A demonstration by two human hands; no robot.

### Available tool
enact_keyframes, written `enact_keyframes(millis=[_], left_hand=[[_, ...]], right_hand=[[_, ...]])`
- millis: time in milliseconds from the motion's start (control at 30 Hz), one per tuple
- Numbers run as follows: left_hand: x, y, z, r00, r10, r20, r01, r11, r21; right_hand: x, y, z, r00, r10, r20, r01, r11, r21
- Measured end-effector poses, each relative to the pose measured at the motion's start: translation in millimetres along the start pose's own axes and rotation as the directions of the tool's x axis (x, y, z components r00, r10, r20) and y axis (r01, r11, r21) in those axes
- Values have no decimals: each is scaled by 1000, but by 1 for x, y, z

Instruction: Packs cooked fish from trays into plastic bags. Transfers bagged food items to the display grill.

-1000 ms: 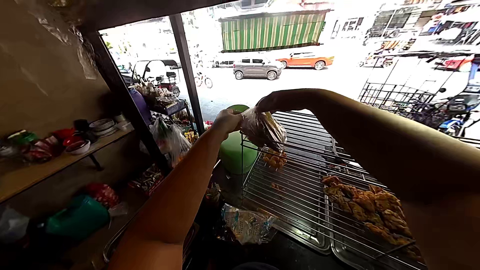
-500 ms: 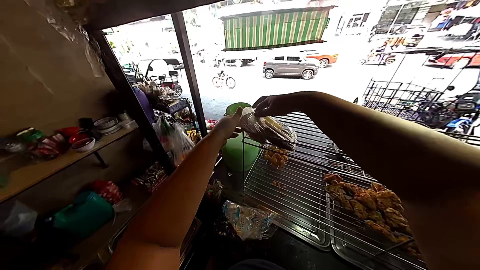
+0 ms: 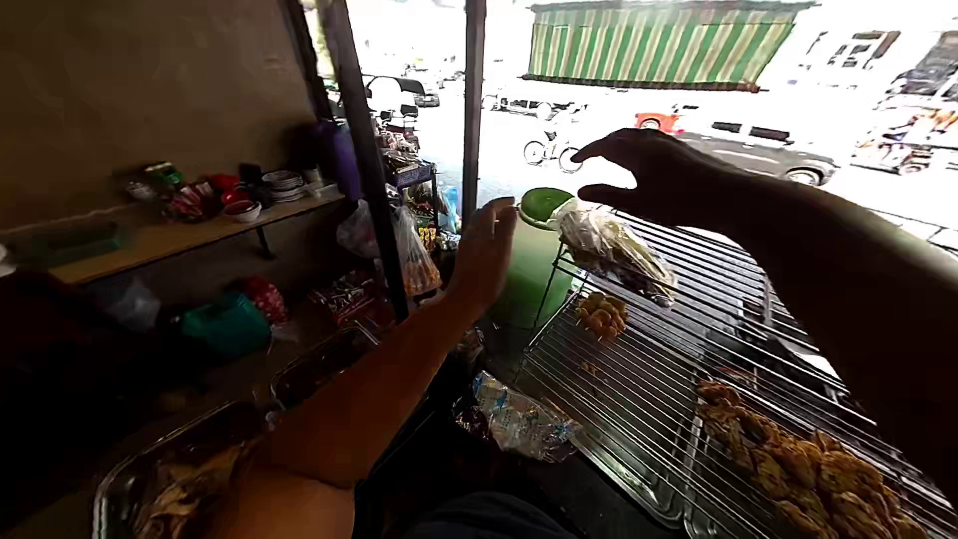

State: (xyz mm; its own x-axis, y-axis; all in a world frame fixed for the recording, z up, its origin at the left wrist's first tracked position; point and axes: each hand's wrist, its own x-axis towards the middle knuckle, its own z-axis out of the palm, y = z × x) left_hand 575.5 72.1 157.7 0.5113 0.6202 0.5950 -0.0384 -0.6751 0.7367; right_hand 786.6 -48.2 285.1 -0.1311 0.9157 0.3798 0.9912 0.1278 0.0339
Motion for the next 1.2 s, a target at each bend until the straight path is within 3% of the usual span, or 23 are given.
enact_keyframes(millis=[133, 300, 400, 500, 567, 667, 733, 800, 867, 967, 1100, 1200], left_hand=[[-86, -3, -39, 983, 180, 26, -181, 983, 41], [-210, -37, -104, 967, 185, 177, -219, 955, 202], [-287, -54, -159, 993, 27, 111, -61, 947, 314], [-364, -61, -227, 975, -200, -93, 220, 858, 464], [-416, -59, -273, 900, -327, -290, 434, 744, 508], [-485, -53, -335, 684, -432, -588, 715, 555, 424], [-520, -46, -368, 538, -475, -696, 830, 443, 339], [-550, -42, -392, 456, -508, -731, 886, 342, 314], [-569, -43, -407, 428, -580, -693, 904, 272, 330], [-574, -58, -418, 438, -694, -571, 888, 237, 393], [-557, -101, -426, 443, -807, -390, 851, 241, 468], [-546, -137, -433, 383, -863, -328, 868, 215, 447]], right_hand=[[-3, -93, 7, 974, -223, -43, 213, 963, -163], [-1, -200, 79, 905, -422, 49, 423, 906, -17], [7, -256, 146, 855, -465, 229, 431, 884, 181], [24, -322, 204, 767, -496, 408, 361, 858, 365], [35, -377, 237, 696, -535, 480, 314, 827, 466], [43, -467, 288, 597, -626, 502, 284, 749, 598], [40, -528, 325, 545, -661, 516, 291, 726, 623], [32, -585, 360, 492, -622, 610, 284, 776, 563], [22, -630, 388, 471, -533, 703, 224, 843, 489], [19, -667, 427, 507, -438, 743, -9, 859, 513], [25, -692, 452, 565, -377, 734, -401, 652, 643], [27, -700, 454, 590, -360, 723, -473, 572, 670]])
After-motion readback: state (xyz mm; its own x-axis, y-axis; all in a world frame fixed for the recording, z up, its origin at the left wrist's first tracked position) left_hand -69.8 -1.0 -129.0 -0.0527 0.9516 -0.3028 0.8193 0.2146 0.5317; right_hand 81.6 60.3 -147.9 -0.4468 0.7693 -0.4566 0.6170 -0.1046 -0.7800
